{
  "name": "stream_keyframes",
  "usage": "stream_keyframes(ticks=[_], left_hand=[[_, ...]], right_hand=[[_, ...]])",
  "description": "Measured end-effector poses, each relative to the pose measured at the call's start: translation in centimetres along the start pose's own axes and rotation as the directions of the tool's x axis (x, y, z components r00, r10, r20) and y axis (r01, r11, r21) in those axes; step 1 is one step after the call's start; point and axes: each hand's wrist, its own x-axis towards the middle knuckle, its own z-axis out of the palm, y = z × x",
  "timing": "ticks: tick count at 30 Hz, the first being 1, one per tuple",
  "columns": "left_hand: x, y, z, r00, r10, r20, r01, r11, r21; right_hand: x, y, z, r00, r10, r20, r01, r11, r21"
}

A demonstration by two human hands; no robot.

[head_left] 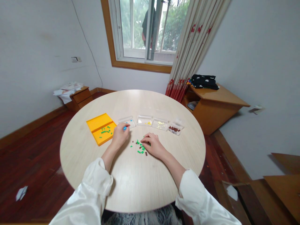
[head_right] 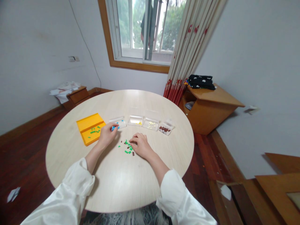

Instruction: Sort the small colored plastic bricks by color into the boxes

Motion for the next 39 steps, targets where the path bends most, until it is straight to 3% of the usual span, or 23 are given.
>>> stream_keyframes(ticks=[13,24,32,39], left_hand=[[-1.2,2.1,0.1,0.961,0.085,0.262,-0.049,0.989,-0.139],[-2.0,2.9,0.4,0.884,0.264,0.387,-0.149,0.942,-0.301],[-2.5,3.4,0.8,0.891,0.232,0.391,-0.101,0.939,-0.328],[-2.4,3.1,0.8,0.906,0.254,0.34,-0.142,0.937,-0.32]], right_hand=[[-0.2,-0.7,-0.5,0.998,-0.027,0.059,0.028,1.0,-0.014],[0.4,0.1,-0.3,0.99,0.076,-0.119,-0.067,0.995,0.079],[0.6,0.1,-0.1,0.984,0.104,-0.141,-0.062,0.96,0.274],[0.6,0.4,0.2,0.985,0.032,-0.17,0.029,0.938,0.346]])
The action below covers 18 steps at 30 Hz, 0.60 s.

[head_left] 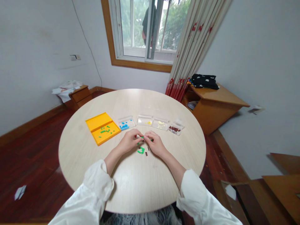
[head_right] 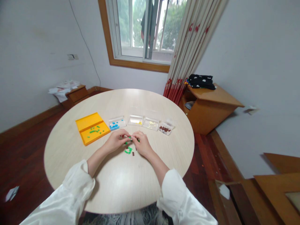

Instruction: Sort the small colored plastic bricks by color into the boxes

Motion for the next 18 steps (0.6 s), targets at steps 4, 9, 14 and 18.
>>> stream_keyframes(ticks=[4,9,14,18], left_hand=[[0.3,-0.1,-1.0,0.996,-0.026,-0.081,0.029,0.999,0.036],[0.9,-0.7,-4.1,0.907,-0.229,-0.354,0.292,0.947,0.136],[0.6,-2.3,-7.2,0.761,-0.337,-0.555,0.543,0.799,0.258],[0.0,-3.5,-8.4,0.73,-0.369,-0.576,0.624,0.703,0.341]], right_hand=[[-0.1,-0.3,0.0,0.999,0.003,0.032,-0.001,0.997,-0.077],[-0.3,-0.9,0.2,0.986,-0.007,0.167,0.055,0.958,-0.282],[-0.5,-1.0,0.4,0.967,-0.04,0.251,0.126,0.933,-0.337],[-0.5,-0.9,0.5,0.962,-0.064,0.266,0.158,0.923,-0.35]])
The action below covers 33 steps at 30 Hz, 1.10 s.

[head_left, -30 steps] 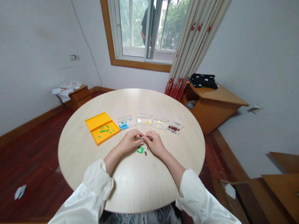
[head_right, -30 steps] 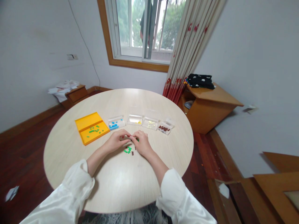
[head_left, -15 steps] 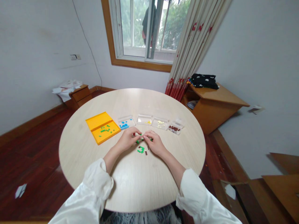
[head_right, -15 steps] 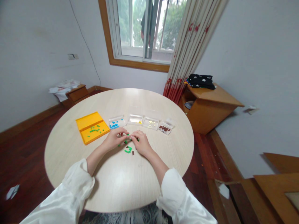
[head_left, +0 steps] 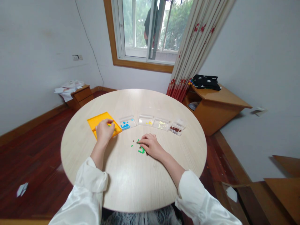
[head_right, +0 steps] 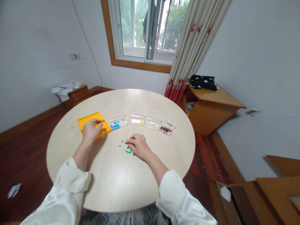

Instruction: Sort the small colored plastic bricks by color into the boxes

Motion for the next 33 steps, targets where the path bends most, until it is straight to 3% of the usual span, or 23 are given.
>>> stream_keyframes(ticks=[8,14,20,26,33], left_hand=[[0.5,-1.4,0.1,0.992,-0.088,0.093,0.071,0.983,0.169],[0.6,-1.4,0.3,0.993,-0.087,0.083,0.07,0.979,0.192],[0.4,-0.9,0.6,0.995,-0.052,0.082,0.039,0.987,0.157],[0.2,-0.7,1.5,0.999,0.041,0.031,-0.041,0.999,0.017],[-0.2,0.1,1.8,0.997,0.072,0.042,-0.068,0.993,-0.099]], right_hand=[[0.0,0.1,0.2,0.999,0.048,-0.002,-0.048,0.999,0.008],[0.1,0.1,0.2,1.0,0.017,0.0,-0.017,1.0,0.013],[0.3,-0.2,0.6,0.998,-0.06,0.031,0.06,0.998,0.005],[0.4,-0.7,0.6,0.996,-0.041,0.076,0.041,0.999,-0.003],[0.3,-2.1,0.5,0.999,-0.029,0.038,0.03,0.999,-0.028]])
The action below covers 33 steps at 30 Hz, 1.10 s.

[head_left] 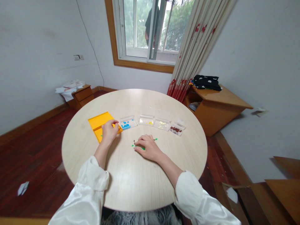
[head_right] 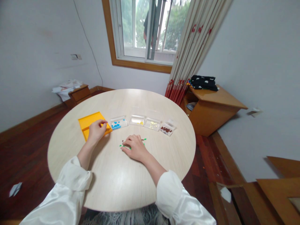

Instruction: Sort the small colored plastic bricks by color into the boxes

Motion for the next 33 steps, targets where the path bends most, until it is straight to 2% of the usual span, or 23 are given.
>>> stream_keyframes(ticks=[9,14,20,24,28,30,33], left_hand=[[-0.7,1.3,0.1,0.999,0.038,0.019,-0.036,0.995,-0.088],[-1.1,1.9,0.3,0.996,0.077,0.032,-0.072,0.987,-0.146],[-1.7,2.4,1.1,0.972,0.197,0.132,-0.161,0.957,-0.241],[-1.9,2.4,1.3,0.962,0.224,0.156,-0.179,0.948,-0.263],[-1.9,2.4,1.2,0.965,0.214,0.154,-0.169,0.95,-0.264],[-1.9,2.4,1.2,0.965,0.212,0.152,-0.167,0.95,-0.263],[-1.9,2.5,1.0,0.964,0.21,0.162,-0.164,0.951,-0.262]], right_hand=[[0.3,0.2,0.9,0.998,0.03,0.047,-0.031,0.999,0.012],[0.3,0.6,0.8,0.999,0.036,0.009,-0.036,0.998,0.044],[0.2,0.9,0.9,0.994,0.097,-0.045,-0.094,0.993,0.068],[0.2,0.4,0.1,0.998,0.054,-0.037,-0.05,0.994,0.097],[-0.2,-0.2,-2.0,0.997,0.007,0.078,-0.021,0.981,0.192],[-0.5,-0.3,-3.0,0.98,-0.043,0.196,-0.007,0.969,0.246],[-1.0,-0.4,-3.9,0.946,-0.113,0.305,0.018,0.955,0.297]])
